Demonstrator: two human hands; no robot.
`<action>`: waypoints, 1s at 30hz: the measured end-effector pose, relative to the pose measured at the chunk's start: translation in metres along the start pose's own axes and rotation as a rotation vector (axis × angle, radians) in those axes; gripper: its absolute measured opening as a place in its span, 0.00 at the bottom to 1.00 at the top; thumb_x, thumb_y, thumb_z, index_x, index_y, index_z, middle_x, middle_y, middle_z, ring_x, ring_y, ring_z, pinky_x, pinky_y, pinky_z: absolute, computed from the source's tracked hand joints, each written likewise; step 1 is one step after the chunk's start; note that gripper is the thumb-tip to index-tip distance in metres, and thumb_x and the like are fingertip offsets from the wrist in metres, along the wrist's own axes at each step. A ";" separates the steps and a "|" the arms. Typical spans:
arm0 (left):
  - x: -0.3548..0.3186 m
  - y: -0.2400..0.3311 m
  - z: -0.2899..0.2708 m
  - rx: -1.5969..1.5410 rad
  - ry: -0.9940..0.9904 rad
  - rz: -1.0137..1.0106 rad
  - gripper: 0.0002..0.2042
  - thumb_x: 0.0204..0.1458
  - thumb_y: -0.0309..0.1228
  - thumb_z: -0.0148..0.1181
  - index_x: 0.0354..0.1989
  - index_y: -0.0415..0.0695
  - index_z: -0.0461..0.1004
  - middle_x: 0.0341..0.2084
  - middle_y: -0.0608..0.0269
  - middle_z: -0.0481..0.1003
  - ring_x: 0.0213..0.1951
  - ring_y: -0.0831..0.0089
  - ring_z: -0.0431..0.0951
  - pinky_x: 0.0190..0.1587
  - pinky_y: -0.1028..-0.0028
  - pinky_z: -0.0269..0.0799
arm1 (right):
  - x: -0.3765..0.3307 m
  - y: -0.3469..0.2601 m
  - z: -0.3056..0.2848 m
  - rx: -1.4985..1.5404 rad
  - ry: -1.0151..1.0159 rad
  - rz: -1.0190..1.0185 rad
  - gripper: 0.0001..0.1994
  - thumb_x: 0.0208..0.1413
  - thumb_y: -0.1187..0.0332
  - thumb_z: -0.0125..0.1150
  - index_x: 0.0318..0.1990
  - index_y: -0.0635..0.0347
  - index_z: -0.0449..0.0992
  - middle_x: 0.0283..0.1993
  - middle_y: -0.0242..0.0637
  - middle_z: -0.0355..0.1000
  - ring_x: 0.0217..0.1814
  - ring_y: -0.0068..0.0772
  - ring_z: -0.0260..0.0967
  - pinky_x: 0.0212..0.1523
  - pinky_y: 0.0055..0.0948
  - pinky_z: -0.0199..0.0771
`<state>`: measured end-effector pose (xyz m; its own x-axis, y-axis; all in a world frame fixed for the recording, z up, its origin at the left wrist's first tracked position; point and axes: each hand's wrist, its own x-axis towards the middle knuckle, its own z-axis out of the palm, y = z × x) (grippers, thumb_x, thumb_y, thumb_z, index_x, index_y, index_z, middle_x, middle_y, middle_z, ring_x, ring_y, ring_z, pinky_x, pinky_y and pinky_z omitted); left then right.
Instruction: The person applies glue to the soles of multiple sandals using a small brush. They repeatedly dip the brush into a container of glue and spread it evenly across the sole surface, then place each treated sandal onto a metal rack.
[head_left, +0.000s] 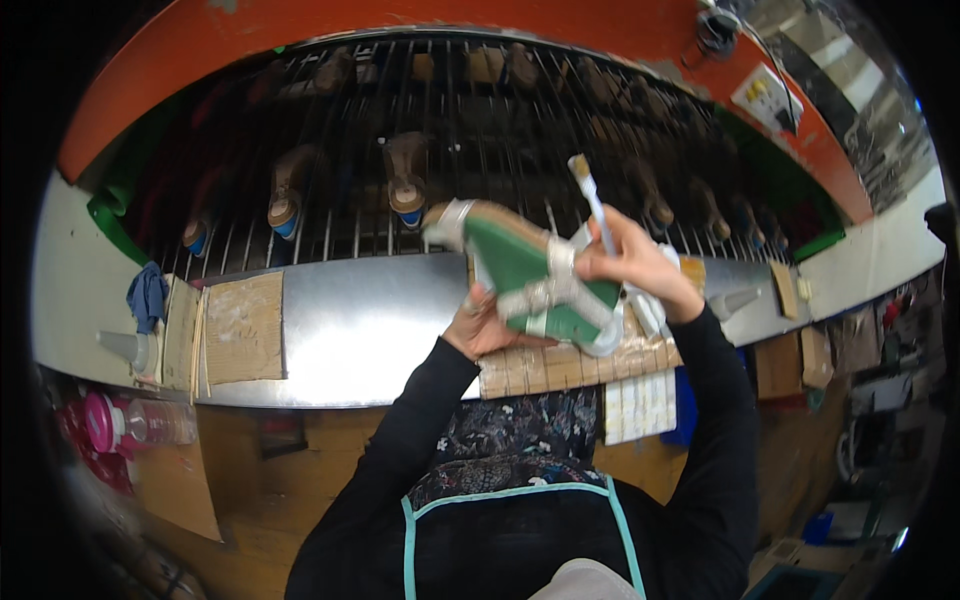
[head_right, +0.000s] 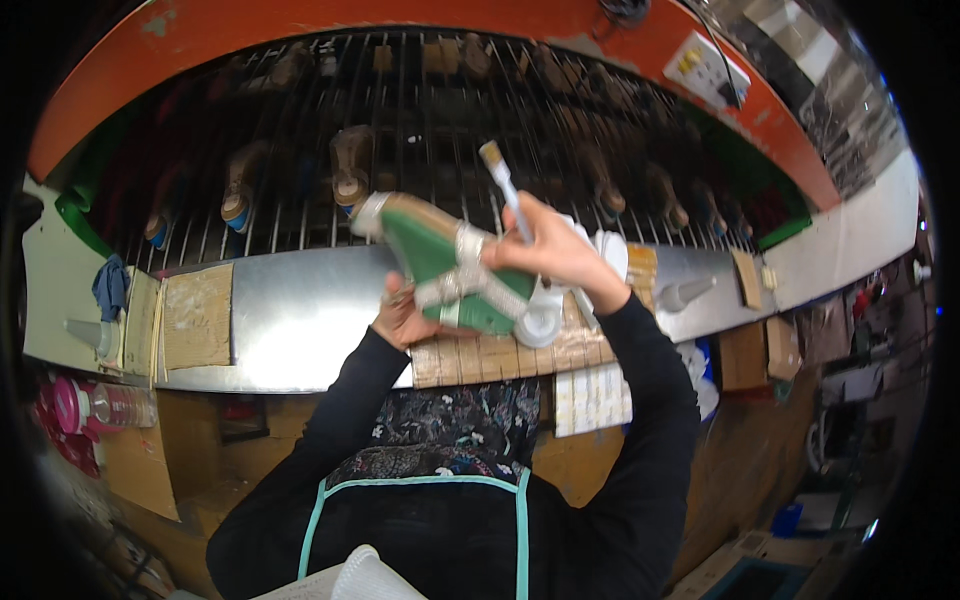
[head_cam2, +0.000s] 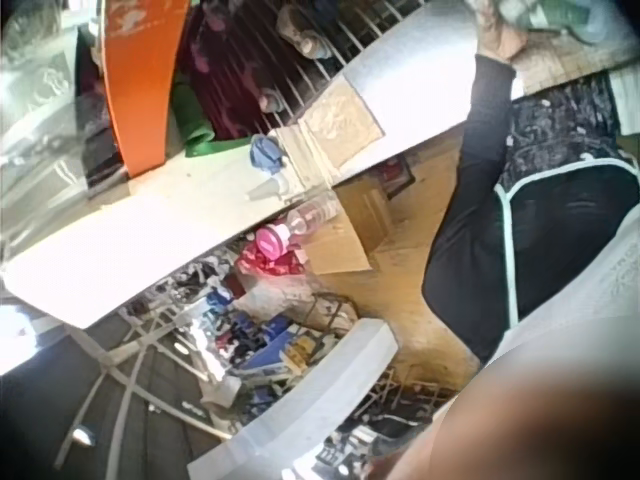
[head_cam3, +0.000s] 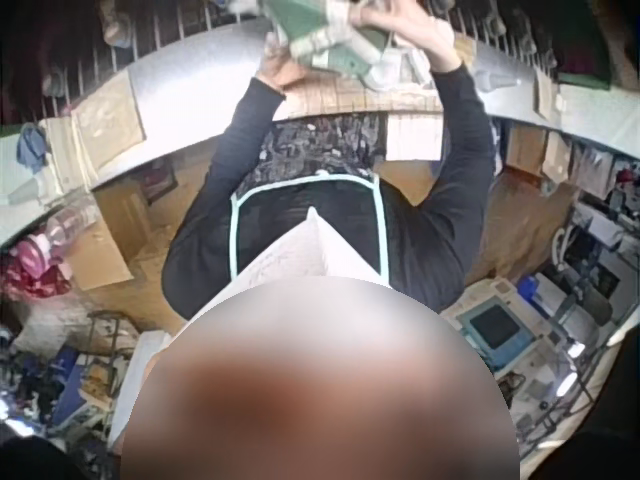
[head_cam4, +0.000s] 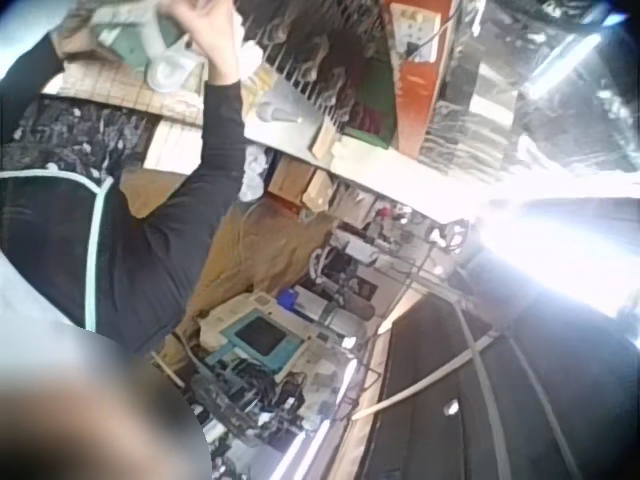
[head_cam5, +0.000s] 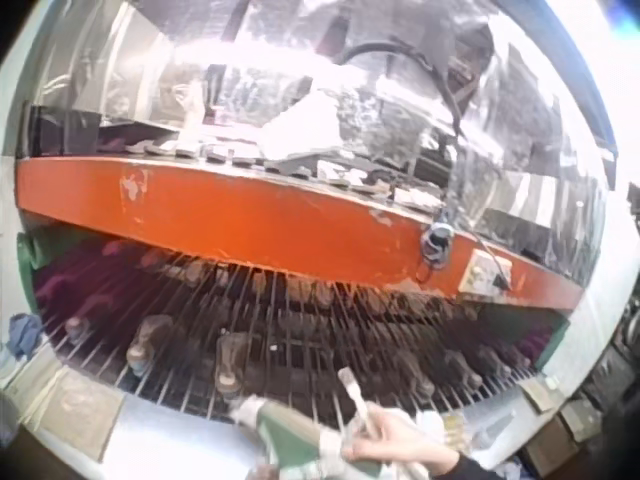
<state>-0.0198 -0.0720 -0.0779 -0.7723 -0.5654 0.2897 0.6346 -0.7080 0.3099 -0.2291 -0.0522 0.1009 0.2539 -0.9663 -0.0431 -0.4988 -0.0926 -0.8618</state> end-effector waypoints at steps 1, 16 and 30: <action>-0.016 -0.010 0.007 -0.026 0.051 0.104 0.56 0.35 0.55 0.76 0.70 0.42 0.51 0.64 0.52 0.61 0.66 0.53 0.61 0.66 0.47 0.61 | -0.026 0.004 0.013 -0.009 -0.016 -0.071 0.26 0.45 0.54 0.75 0.40 0.60 0.67 0.31 0.33 0.72 0.34 0.23 0.69 0.35 0.24 0.69; -0.097 -0.016 0.094 0.832 -0.030 0.803 0.59 0.35 0.58 0.75 0.73 0.54 0.43 0.70 0.53 0.50 0.67 0.57 0.59 0.69 0.51 0.55 | -0.160 0.144 0.035 -0.801 0.714 -0.013 0.05 0.55 0.61 0.65 0.34 0.49 0.78 0.29 0.31 0.68 0.34 0.35 0.67 0.42 0.38 0.49; -0.098 -0.015 0.146 1.278 0.460 0.974 0.64 0.31 0.64 0.74 0.69 0.33 0.45 0.62 0.46 0.64 0.66 0.61 0.63 0.70 0.58 0.51 | -0.132 0.154 0.039 -1.047 0.715 -0.134 0.05 0.49 0.62 0.69 0.30 0.48 0.80 0.28 0.30 0.69 0.33 0.35 0.67 0.43 0.42 0.53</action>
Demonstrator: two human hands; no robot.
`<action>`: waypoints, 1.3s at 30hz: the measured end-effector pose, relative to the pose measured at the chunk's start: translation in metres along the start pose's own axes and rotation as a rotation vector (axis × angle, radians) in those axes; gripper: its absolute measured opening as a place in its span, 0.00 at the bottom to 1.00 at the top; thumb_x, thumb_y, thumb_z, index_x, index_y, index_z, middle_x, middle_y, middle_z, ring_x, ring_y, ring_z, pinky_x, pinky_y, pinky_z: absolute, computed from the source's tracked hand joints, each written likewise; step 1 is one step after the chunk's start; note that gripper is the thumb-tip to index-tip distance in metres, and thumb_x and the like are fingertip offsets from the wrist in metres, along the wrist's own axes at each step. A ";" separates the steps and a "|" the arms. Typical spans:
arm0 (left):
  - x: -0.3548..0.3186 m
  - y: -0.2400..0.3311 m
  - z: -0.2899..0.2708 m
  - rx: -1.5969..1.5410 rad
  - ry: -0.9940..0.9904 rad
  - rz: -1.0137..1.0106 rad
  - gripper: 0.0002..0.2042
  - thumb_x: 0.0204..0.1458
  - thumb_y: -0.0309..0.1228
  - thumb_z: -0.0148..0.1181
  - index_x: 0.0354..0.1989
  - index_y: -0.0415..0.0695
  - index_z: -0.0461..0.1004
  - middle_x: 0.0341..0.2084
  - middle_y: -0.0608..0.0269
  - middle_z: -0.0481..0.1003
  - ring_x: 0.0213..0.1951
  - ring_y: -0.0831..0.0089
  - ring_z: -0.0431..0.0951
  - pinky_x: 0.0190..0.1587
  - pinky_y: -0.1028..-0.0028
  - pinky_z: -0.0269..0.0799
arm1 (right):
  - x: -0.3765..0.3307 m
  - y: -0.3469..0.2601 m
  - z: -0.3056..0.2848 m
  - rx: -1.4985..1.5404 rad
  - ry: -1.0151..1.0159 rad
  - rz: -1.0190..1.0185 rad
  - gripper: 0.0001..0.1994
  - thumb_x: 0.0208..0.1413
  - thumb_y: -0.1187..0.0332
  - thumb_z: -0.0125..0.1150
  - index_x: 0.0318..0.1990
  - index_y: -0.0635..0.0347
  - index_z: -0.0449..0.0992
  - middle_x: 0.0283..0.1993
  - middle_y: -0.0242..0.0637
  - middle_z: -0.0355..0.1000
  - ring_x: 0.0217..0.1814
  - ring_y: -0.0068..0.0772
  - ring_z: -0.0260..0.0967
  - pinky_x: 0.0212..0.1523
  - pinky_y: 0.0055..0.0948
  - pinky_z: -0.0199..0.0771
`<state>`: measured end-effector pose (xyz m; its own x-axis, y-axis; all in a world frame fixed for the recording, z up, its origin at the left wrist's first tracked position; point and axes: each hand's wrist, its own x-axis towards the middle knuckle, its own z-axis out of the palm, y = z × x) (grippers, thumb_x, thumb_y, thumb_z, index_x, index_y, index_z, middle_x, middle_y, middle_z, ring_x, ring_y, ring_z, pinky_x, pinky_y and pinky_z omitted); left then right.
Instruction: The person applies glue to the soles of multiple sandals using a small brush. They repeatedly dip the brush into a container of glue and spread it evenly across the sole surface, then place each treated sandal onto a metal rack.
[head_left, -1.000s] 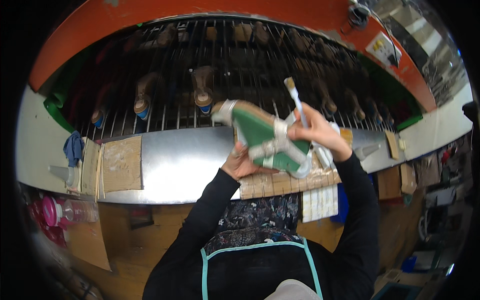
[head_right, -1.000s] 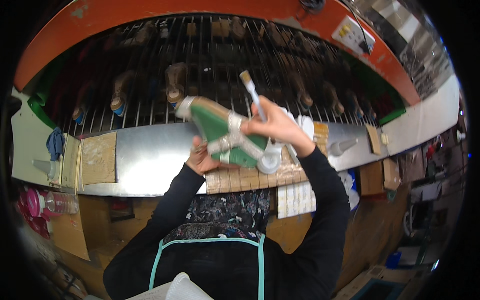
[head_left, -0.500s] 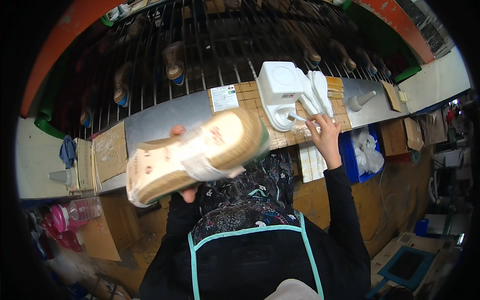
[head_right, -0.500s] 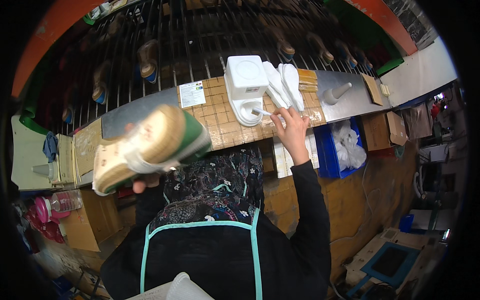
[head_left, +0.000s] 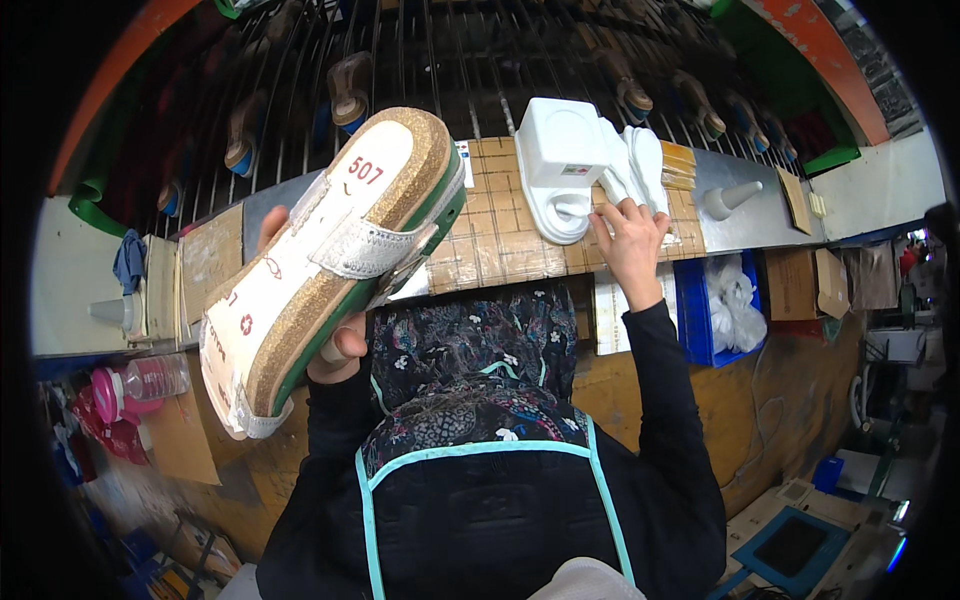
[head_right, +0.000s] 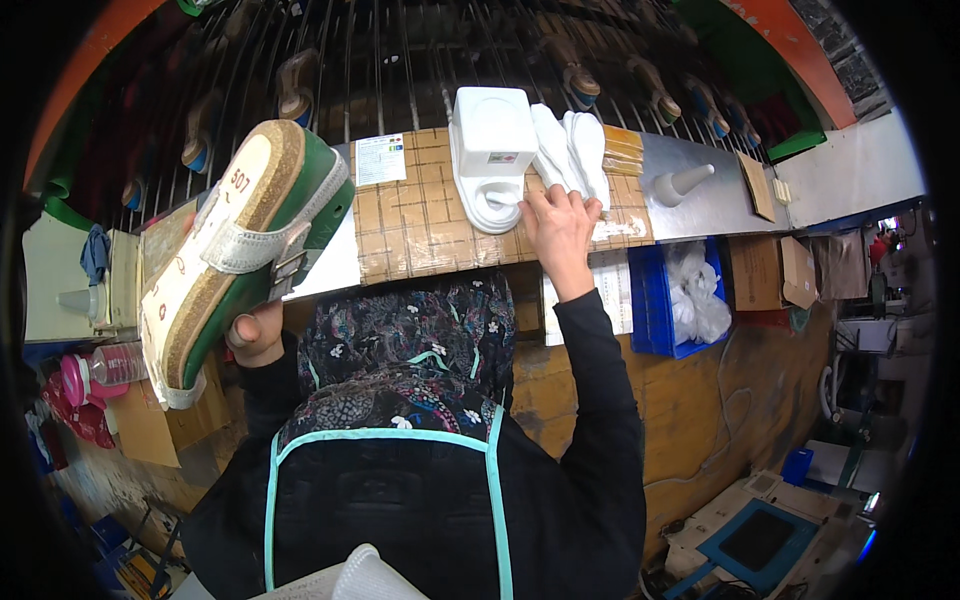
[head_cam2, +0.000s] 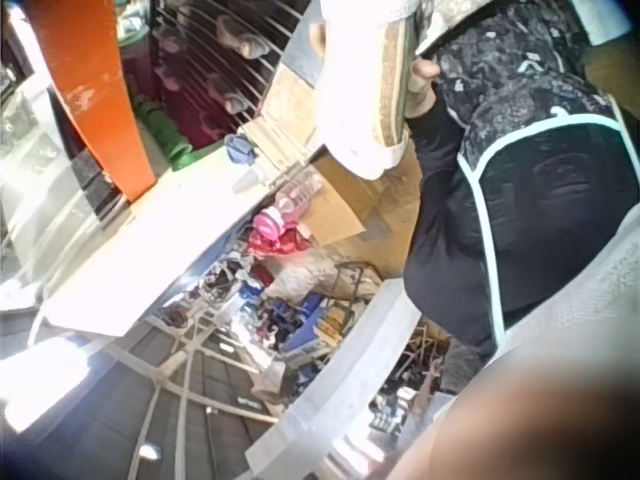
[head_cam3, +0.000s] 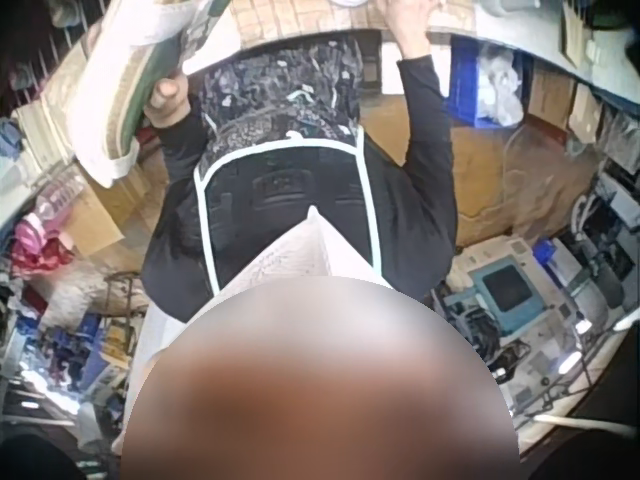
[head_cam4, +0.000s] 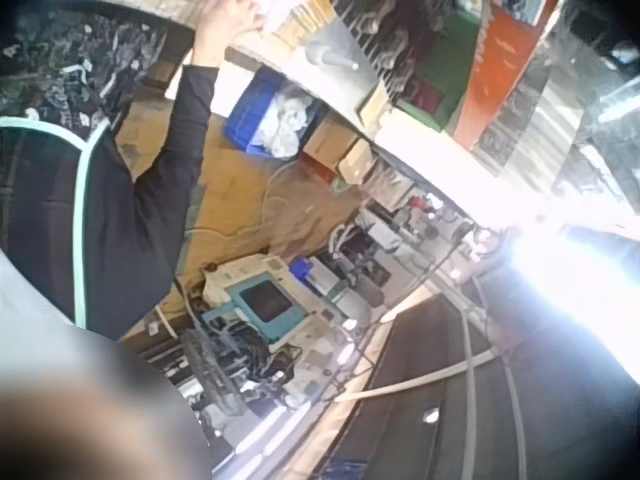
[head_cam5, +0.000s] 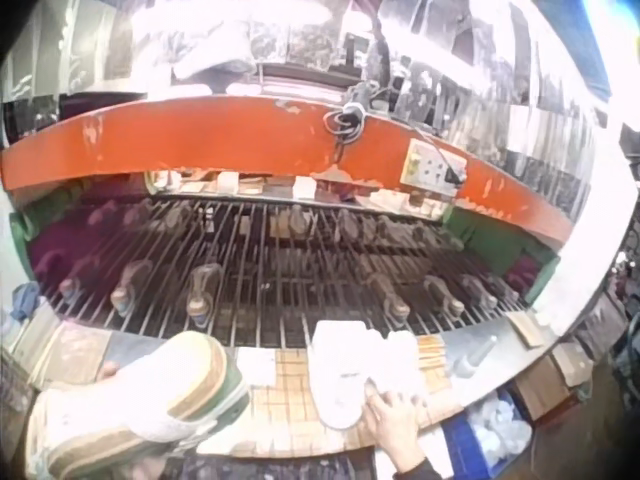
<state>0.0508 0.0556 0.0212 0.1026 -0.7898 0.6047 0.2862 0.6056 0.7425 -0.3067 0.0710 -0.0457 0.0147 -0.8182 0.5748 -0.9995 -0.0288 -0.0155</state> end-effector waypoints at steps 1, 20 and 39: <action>0.003 0.001 -0.003 0.050 -0.021 0.036 0.65 0.31 0.64 0.74 0.69 0.32 0.44 0.61 0.47 0.65 0.66 0.63 0.63 0.70 0.58 0.50 | -0.001 0.000 -0.004 -0.003 -0.022 -0.004 0.05 0.49 0.62 0.69 0.30 0.48 0.80 0.28 0.30 0.69 0.33 0.35 0.67 0.43 0.42 0.54; -0.027 -0.110 -0.103 0.450 0.229 -0.273 0.46 0.44 0.57 0.64 0.67 0.44 0.53 0.65 0.45 0.60 0.64 0.56 0.64 0.64 0.56 0.59 | -0.001 0.000 0.010 -0.005 0.064 0.000 0.04 0.48 0.62 0.70 0.29 0.46 0.80 0.30 0.27 0.69 0.34 0.32 0.66 0.43 0.40 0.53; -0.023 -0.128 -0.064 0.218 0.069 -0.436 0.33 0.50 0.41 0.67 0.62 0.46 0.60 0.66 0.37 0.55 0.62 0.50 0.68 0.55 0.60 0.74 | -0.026 0.020 0.004 0.714 -0.355 0.739 0.15 0.57 0.57 0.63 0.35 0.63 0.81 0.21 0.40 0.74 0.26 0.33 0.74 0.29 0.33 0.69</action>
<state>0.0727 -0.0105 -0.1061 0.0822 -0.9745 0.2089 0.1109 0.2172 0.9698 -0.3267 0.0891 -0.0642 -0.4608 -0.8866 -0.0391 -0.5187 0.3049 -0.7988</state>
